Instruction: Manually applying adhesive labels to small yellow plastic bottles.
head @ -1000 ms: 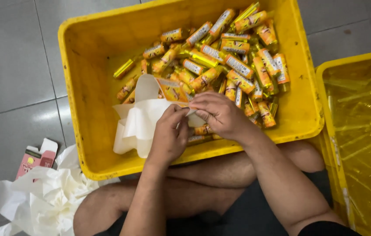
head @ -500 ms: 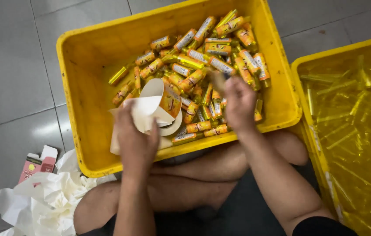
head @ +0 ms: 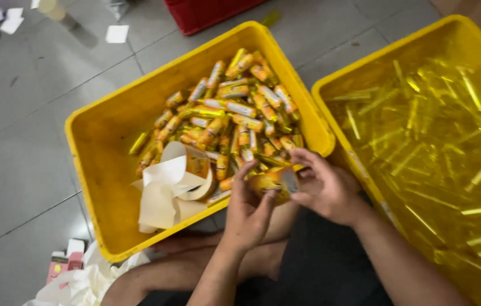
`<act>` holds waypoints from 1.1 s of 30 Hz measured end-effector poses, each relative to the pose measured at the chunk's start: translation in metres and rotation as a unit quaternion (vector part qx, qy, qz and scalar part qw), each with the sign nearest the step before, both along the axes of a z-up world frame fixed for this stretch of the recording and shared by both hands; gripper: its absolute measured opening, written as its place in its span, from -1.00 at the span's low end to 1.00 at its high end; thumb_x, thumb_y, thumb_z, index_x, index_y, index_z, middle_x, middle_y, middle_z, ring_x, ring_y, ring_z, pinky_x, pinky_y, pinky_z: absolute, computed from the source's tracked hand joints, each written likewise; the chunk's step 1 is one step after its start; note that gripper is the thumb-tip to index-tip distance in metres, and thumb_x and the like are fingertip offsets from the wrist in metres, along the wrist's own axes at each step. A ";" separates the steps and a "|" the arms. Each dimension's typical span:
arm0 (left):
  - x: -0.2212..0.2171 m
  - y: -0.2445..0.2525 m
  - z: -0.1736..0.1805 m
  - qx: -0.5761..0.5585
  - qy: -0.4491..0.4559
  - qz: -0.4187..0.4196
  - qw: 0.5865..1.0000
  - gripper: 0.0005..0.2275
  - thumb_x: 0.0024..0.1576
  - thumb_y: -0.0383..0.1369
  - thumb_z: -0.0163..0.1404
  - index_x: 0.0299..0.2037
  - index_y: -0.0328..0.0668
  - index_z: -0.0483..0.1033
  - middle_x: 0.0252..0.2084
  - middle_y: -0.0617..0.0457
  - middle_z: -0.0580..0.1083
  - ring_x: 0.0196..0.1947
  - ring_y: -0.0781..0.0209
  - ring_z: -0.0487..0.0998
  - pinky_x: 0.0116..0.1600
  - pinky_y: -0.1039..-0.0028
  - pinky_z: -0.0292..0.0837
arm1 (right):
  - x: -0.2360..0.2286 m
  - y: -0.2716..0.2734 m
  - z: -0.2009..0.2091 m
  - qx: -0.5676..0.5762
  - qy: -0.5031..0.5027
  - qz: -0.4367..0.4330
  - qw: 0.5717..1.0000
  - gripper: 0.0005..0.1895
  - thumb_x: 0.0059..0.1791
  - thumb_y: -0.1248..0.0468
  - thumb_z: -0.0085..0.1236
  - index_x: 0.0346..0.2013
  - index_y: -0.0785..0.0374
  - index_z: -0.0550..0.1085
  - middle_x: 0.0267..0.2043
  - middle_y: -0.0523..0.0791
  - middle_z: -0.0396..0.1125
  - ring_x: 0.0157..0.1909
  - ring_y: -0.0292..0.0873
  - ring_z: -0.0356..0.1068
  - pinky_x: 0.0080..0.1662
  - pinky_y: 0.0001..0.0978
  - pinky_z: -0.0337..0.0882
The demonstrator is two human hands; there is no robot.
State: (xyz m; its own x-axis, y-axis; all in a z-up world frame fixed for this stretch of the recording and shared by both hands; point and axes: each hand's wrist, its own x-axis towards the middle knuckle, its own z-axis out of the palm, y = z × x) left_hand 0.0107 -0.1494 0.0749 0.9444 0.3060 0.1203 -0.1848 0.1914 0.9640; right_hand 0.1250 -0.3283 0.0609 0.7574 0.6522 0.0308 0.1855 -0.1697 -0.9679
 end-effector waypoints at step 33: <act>0.222 -0.330 -0.126 0.640 0.092 -0.409 0.644 -0.50 0.07 -0.14 0.19 0.24 0.09 0.44 0.13 -0.02 0.44 0.18 -0.07 0.49 0.17 0.06 0.50 | 0.066 -0.284 -0.076 0.311 0.125 -0.654 0.678 -0.77 0.01 0.21 0.33 -0.28 0.06 0.37 -0.25 -0.13 0.44 -0.23 -0.17 0.50 -0.27 -0.46 0.48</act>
